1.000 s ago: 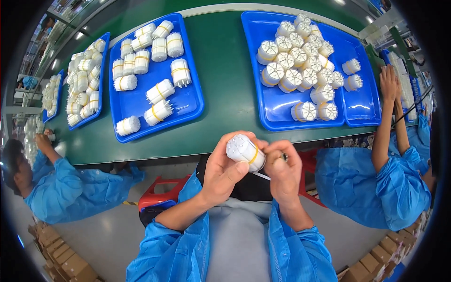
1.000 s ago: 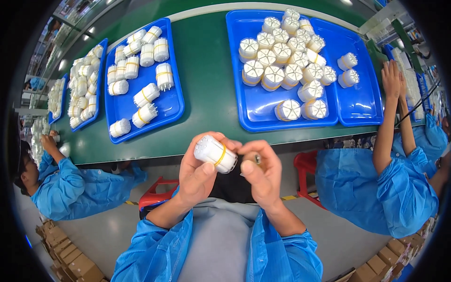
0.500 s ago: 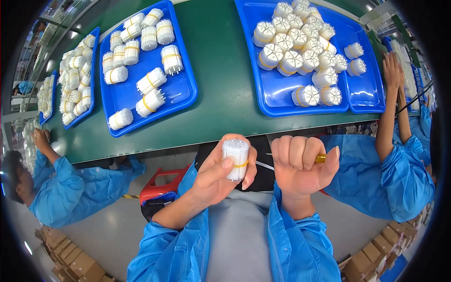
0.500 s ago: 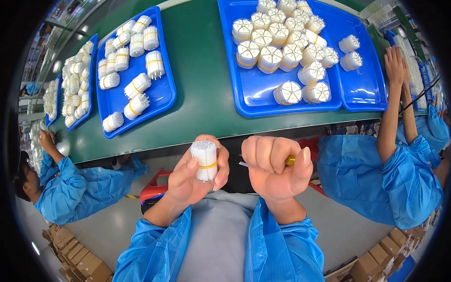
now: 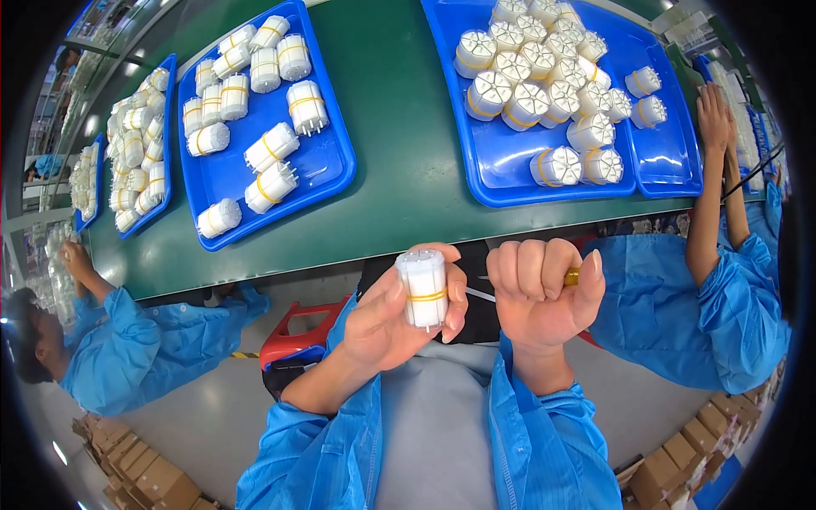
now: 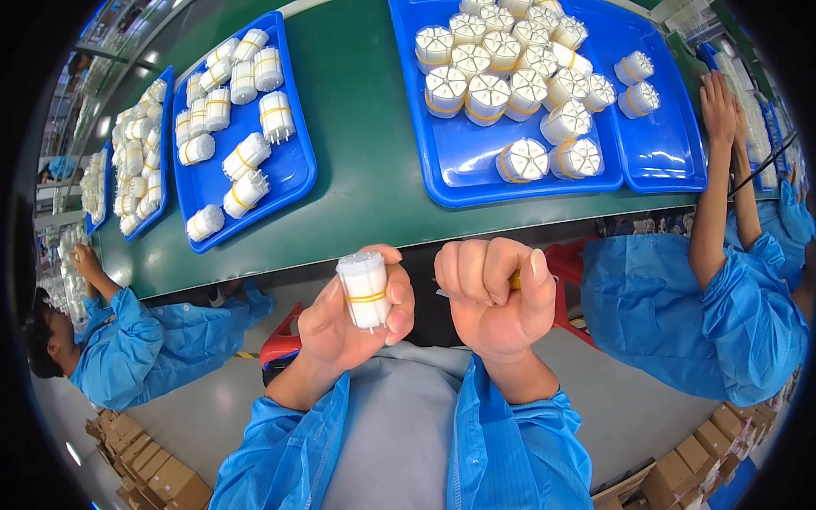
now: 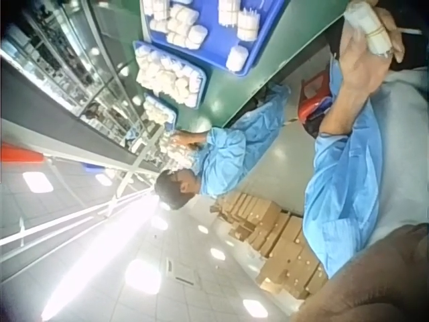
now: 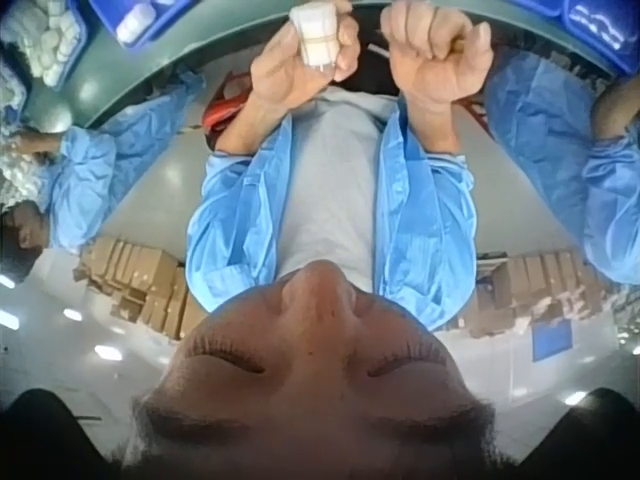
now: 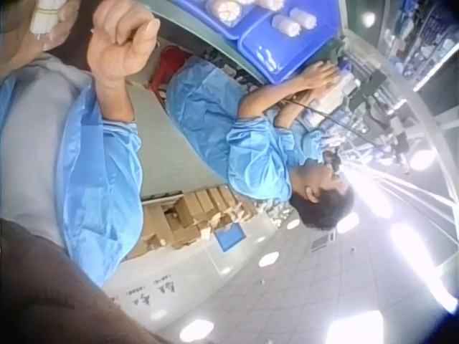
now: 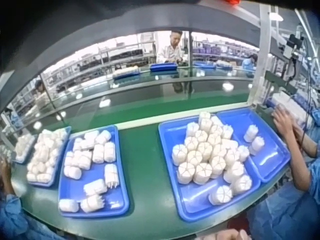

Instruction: The person assembles small cylindrical components by hand, securing yellow bands onto them with a manual screwdriver.

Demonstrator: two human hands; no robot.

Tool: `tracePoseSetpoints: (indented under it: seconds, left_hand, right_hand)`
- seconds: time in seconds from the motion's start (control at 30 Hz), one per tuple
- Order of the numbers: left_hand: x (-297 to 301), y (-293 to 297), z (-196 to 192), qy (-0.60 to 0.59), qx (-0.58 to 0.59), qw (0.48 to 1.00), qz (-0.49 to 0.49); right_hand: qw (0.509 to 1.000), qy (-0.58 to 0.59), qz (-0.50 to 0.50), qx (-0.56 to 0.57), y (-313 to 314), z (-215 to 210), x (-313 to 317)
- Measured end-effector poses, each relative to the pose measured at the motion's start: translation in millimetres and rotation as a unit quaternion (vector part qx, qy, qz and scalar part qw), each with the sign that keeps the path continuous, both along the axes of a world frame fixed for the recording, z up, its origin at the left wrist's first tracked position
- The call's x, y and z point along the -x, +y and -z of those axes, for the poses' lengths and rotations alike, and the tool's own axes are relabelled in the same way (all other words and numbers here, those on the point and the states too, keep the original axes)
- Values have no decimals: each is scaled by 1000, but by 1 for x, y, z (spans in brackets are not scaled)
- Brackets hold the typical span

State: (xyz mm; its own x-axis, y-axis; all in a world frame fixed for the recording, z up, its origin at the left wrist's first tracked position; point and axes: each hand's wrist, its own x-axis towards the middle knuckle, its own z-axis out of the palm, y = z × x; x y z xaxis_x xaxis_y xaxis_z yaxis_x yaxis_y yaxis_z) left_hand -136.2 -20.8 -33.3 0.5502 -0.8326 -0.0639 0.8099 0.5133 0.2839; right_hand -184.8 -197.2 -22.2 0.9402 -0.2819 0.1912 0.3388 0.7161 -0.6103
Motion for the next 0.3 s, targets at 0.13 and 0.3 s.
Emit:
tracePoseSetpoints:
  seconds: [0.13, 0.3]
  left_hand:
    - [2, -2, 2, -34, 20, 999, -14]
    - [5, -1, 13, -158, -14, 987, -28]
  right_hand:
    - [1000, 0, 7, -9, 0, 0, 2]
    - [1000, -2, -1, 4, -3, 0, 3]
